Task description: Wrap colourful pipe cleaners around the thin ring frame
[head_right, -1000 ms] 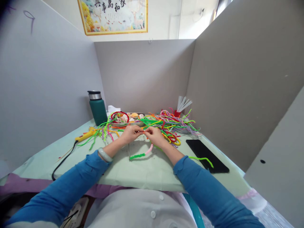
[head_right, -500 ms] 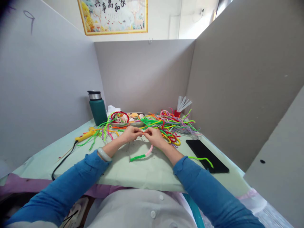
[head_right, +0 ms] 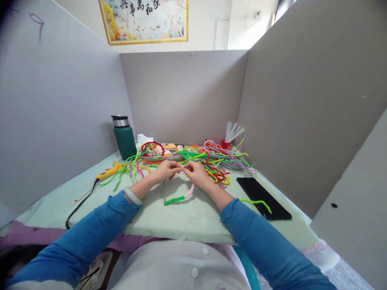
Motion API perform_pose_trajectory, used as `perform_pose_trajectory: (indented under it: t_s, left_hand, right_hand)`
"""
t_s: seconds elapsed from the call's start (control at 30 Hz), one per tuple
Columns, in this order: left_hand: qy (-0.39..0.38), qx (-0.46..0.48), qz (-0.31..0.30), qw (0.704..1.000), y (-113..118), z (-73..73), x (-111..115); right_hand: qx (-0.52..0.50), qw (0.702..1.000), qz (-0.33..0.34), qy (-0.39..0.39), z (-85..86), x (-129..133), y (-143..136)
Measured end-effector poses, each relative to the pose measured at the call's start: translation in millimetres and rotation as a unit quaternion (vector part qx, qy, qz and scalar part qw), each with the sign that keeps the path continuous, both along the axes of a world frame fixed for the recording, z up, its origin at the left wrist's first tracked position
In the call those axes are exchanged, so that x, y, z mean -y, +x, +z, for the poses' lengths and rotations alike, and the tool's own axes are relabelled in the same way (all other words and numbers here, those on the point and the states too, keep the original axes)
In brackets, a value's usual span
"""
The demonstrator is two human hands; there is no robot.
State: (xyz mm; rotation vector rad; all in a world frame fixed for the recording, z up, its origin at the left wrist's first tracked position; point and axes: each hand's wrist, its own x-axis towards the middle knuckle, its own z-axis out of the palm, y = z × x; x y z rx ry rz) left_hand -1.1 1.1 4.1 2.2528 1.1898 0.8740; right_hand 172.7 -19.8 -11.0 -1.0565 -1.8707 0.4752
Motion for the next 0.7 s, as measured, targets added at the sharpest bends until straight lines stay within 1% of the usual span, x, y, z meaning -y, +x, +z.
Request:
perform_pose_trajectory:
  t_s: [0.13,0.23,0.33,0.4,0.5,0.63,0.7]
  left_hand:
    - [-0.017,0.016,-0.031,0.999,-0.2,2.1,1.9]
    - [-0.063,0.043,-0.053,0.996,-0.1,3.8,3.6]
    - [-0.104,0.065,-0.06,0.991,0.1,4.5,4.4]
    - [-0.114,0.077,-0.058,0.989,0.6,4.7,4.8]
    - [-0.105,0.075,-0.043,0.991,1.6,5.3,5.8]
    - [-0.063,0.05,-0.014,0.997,2.1,6.9,7.6]
    - [-0.065,0.05,-0.013,0.997,2.0,7.7,8.3]
  right_hand:
    - [0.0,1.0,0.002,0.001,2.9,2.9,-0.5]
    - [-0.006,1.0,0.005,0.004,5.1,5.1,-0.5]
    - [-0.014,1.0,0.014,0.011,5.6,5.9,-0.4]
    - [-0.018,1.0,0.018,0.013,5.0,5.6,-0.2]
    - [-0.024,0.999,0.018,0.012,4.2,4.8,-0.1]
    - [-0.036,0.999,0.012,0.014,5.0,4.9,-0.3]
    - [-0.038,0.999,0.01,0.015,6.2,5.5,-0.5]
